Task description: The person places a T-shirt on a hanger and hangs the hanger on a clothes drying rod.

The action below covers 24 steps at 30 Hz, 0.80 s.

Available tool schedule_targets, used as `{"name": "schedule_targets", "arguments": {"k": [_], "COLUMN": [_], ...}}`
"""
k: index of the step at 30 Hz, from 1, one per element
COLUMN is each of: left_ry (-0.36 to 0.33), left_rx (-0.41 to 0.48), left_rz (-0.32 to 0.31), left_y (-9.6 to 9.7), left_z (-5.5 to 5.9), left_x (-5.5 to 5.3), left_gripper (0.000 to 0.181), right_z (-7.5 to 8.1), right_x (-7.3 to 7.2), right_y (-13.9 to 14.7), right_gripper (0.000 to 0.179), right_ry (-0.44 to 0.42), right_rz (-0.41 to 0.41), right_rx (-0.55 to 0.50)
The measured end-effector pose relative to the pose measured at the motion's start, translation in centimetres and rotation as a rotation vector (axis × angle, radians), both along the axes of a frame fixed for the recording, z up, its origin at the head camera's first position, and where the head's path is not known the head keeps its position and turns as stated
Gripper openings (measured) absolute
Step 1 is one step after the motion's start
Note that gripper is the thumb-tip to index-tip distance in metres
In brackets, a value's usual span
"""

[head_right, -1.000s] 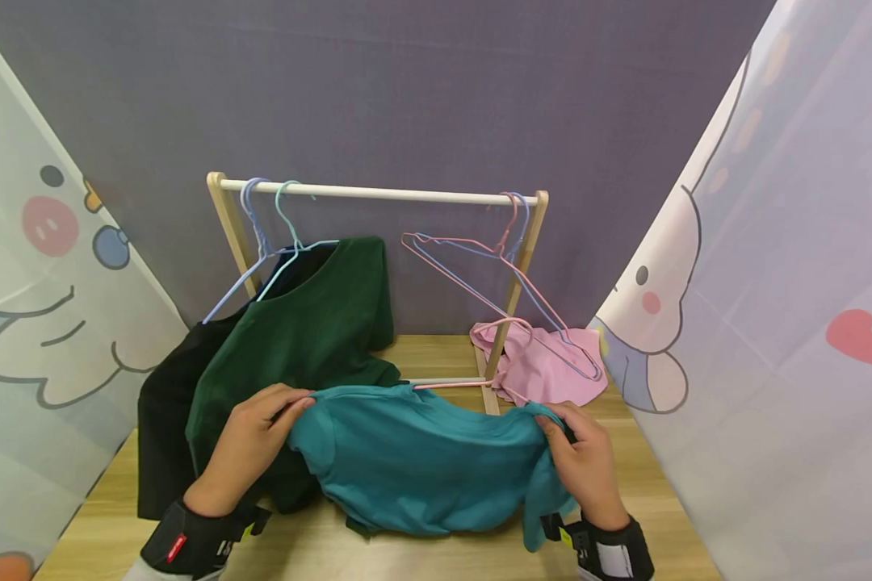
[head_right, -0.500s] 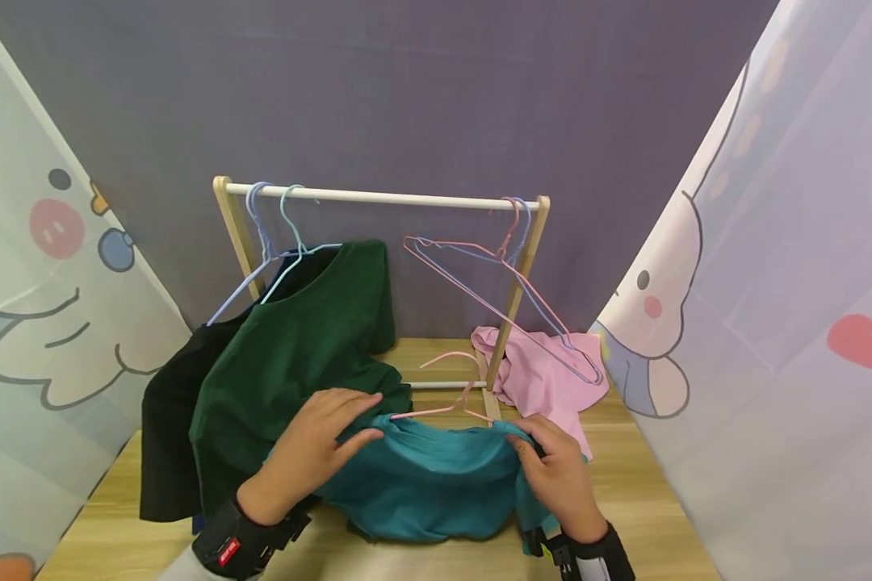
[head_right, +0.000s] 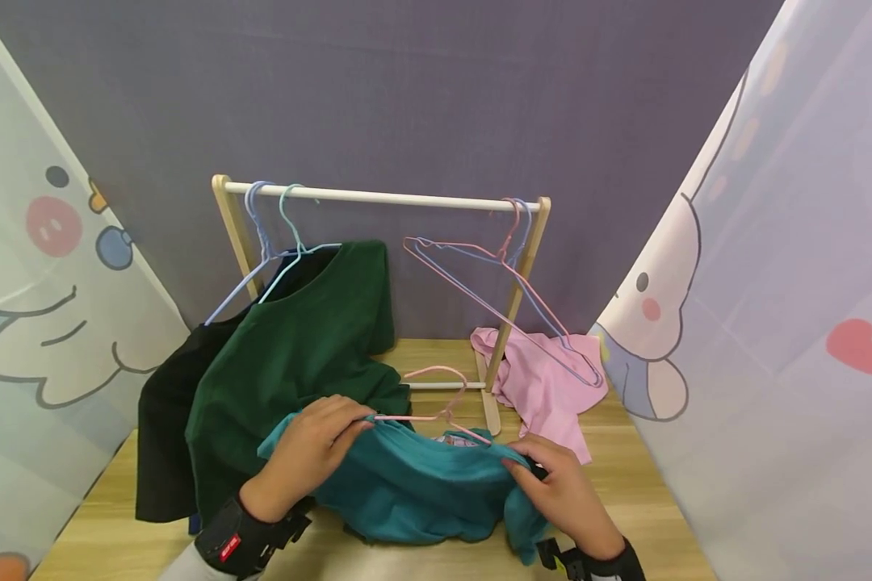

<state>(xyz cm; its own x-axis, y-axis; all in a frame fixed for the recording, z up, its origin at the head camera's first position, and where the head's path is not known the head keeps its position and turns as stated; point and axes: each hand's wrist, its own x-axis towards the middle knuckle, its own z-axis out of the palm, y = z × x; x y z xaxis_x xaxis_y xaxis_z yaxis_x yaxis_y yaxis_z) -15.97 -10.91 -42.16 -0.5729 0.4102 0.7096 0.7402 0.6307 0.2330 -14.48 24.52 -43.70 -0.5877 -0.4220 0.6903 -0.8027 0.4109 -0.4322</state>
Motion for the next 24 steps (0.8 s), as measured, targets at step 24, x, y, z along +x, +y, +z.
{"name": "schedule_targets", "arguments": {"k": [24], "left_ry": [-0.053], "left_rx": [0.060], "left_rz": [0.076], "left_y": [-1.5], "left_z": [1.3], "left_x": [1.0], "left_gripper": [0.018], "right_z": [0.7], "right_x": [0.4], "right_y": [1.9], "right_gripper": [0.049], "right_ry": [-0.065], "right_rz": [-0.210], "right_rx": [0.100]}}
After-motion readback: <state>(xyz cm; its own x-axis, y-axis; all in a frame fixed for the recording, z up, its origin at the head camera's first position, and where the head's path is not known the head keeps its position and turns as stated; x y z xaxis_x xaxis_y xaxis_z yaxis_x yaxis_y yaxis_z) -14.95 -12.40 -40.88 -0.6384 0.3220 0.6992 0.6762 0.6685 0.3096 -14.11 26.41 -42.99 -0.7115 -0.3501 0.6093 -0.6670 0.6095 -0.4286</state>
